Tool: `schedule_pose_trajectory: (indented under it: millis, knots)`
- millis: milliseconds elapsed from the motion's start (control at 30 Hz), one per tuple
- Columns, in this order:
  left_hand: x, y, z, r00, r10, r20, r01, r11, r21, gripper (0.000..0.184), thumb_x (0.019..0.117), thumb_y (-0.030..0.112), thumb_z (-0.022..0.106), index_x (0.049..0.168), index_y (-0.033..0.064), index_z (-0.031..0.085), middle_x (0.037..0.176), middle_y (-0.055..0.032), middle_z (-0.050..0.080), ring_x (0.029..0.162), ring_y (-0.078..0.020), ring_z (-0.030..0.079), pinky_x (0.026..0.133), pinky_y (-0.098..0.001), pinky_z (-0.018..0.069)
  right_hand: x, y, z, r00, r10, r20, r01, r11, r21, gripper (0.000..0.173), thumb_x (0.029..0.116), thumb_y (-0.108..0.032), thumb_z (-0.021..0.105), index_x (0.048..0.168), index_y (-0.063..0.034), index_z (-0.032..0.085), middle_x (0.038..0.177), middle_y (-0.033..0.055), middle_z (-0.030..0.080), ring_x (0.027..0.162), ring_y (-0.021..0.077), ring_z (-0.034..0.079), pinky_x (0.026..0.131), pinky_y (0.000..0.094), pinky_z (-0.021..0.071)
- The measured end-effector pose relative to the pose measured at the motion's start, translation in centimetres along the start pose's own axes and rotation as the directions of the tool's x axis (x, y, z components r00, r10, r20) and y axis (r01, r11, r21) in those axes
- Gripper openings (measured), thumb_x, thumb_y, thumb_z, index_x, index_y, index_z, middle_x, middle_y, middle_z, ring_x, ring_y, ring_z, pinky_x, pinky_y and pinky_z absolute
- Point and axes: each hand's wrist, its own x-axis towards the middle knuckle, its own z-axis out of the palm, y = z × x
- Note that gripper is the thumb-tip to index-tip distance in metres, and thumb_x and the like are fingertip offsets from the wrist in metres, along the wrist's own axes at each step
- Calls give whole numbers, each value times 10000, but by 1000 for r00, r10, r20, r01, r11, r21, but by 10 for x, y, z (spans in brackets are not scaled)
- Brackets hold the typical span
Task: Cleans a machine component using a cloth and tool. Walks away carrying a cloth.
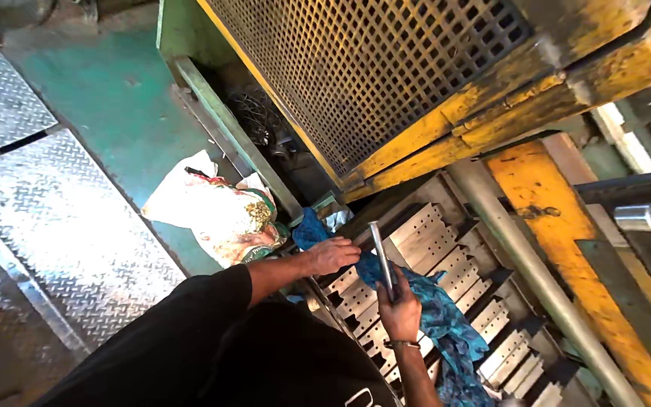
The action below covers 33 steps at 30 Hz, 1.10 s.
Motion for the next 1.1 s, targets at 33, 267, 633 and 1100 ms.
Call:
schedule_pose_trajectory:
  millis: [33, 267, 633, 1100]
  knots:
    - [1, 0, -1, 1000, -1, -8, 1, 1000, 3, 249, 958, 1, 600, 1133, 115, 735, 1280, -42, 689, 1194, -218, 633, 1037, -384, 510, 3, 0, 5, 1000, 20, -20, -18, 997, 72, 616, 878, -404, 747, 1428, -164, 606, 787, 63, 715, 619, 218, 656, 610, 499, 568]
    - [12, -5, 1, 997, 49, -52, -50, 999, -8, 181, 979, 26, 590, 1084, 93, 722, 1251, -58, 694, 1153, -230, 649, 1003, -396, 530, 28, 12, 44, 995, 29, 92, -41, 990, 138, 737, 790, -431, 848, 1442, -198, 595, 789, 67, 715, 663, 230, 664, 685, 514, 573]
    - [3, -10, 16, 997, -52, -65, 55, 998, 39, 400, 960, 15, 626, 1334, 155, 655, 1131, -80, 719, 1130, -254, 666, 1064, -412, 508, 36, 26, 57, 991, -101, -90, 107, 992, 67, 217, 846, -276, 745, 1023, -160, 790, 805, 54, 750, 713, 239, 720, 663, 533, 590]
    - [-1, 28, 16, 881, -460, -108, 416, 864, -285, 363, 1031, 494, 541, 1194, 251, 756, 1318, 91, 674, 1353, -90, 522, 1234, -429, 326, 9, 19, 53, 998, 53, 44, -66, 913, 403, 504, 887, -376, 788, 1336, -173, 685, 931, -25, 770, 761, 59, 716, 728, 331, 631]
